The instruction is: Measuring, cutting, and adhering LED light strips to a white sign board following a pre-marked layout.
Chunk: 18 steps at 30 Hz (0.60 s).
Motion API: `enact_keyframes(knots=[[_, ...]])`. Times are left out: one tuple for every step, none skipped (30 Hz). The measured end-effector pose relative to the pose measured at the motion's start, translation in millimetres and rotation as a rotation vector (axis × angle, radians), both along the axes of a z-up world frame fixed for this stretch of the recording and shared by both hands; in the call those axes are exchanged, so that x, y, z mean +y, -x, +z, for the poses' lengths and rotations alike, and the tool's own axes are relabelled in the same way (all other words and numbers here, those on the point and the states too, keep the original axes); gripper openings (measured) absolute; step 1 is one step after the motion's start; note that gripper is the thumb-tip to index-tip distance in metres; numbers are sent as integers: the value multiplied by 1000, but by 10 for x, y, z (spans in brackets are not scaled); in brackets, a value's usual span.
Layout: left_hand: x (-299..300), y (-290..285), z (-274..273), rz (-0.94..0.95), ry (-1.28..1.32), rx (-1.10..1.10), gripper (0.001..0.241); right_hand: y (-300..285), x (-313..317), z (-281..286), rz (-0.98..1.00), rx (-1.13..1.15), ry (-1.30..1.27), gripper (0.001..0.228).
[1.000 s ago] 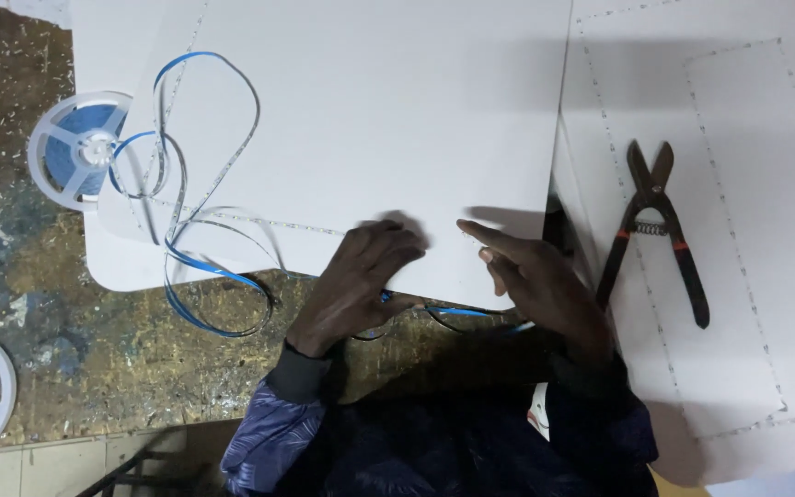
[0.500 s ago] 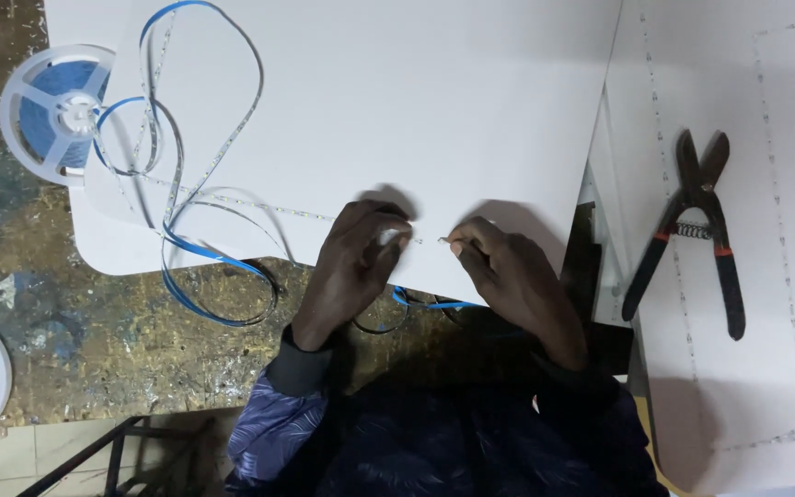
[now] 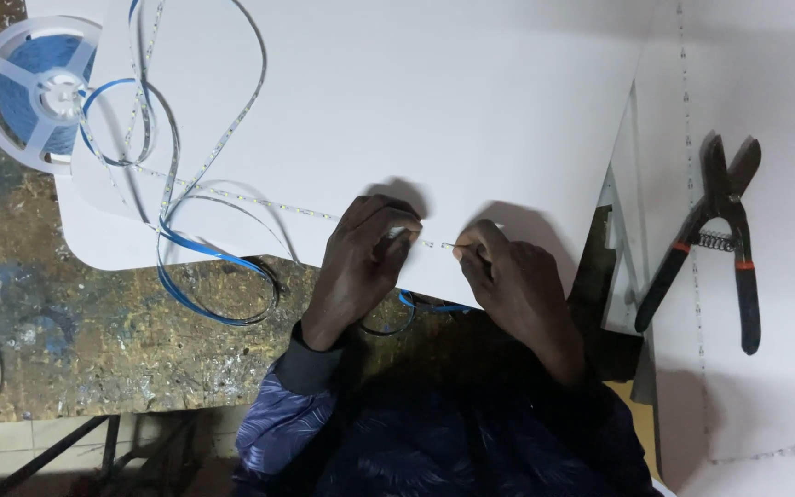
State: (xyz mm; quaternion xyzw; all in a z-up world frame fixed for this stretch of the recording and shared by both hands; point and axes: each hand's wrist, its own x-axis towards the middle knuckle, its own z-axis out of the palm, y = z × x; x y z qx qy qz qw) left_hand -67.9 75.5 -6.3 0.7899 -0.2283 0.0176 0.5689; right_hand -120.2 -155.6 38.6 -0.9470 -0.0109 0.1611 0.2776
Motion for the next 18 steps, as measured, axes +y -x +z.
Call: enact_keyframes(knots=[[3, 11, 5, 5, 0, 3, 22, -2, 7, -6, 5, 3, 0, 21], [2, 12, 10, 8, -1, 0, 22, -1, 13, -10, 12, -13, 5, 20], [-2, 13, 17, 11, -1, -2, 22, 0, 15, -13, 18, -29, 10, 19], [-1, 9, 10, 9, -1, -3, 22, -2, 21, -4, 16, -29, 11, 19], [-2, 5, 4, 6, -2, -4, 22, -4, 27, 6, 1, -26, -1, 17], [1, 10, -3, 5, -3, -3, 22, -1, 34, 15, -12, -21, -13, 15], [-6, -6, -6, 5, -3, -2, 22, -8, 38, 17, -12, -20, -13, 15], [-11, -15, -9, 3, 0, -7, 22, -9, 43, 19, -9, -37, -14, 15], [-14, -23, -12, 2, 3, -12, 23, -11, 50, 19, -5, -54, -14, 14], [-11, -16, -8, 3, 3, -11, 23, -8, 53, 7, -4, -53, -14, 14], [-8, -8, -2, 6, 2, -8, 22, -5, 57, -4, 0, -56, 4, 15], [-10, -6, 4, 6, 2, -5, 22, -1, 57, -12, 2, -61, 23, 15], [-7, -5, -16, 5, 3, -5, 22, -2, 63, -17, 0, -61, 24, 15], [-2, -3, -36, 4, 0, -11, 21, -4, 69, -22, 4, -79, 25, 14], [4, 0, -54, 4, -3, -18, 21, -4, 77, -26, 7, -98, 26, 13], [-1, -4, -55, 4, -3, -18, 21, -6, 83, -17, 7, -98, 27, 13], [-5, -8, -56, 6, 3, -20, 22, -7, 90, -7, 2, -90, 18, 12], [-8, -10, -56, 10, 7, -23, 23, -10, 97, 1, -2, -82, 8, 10]])
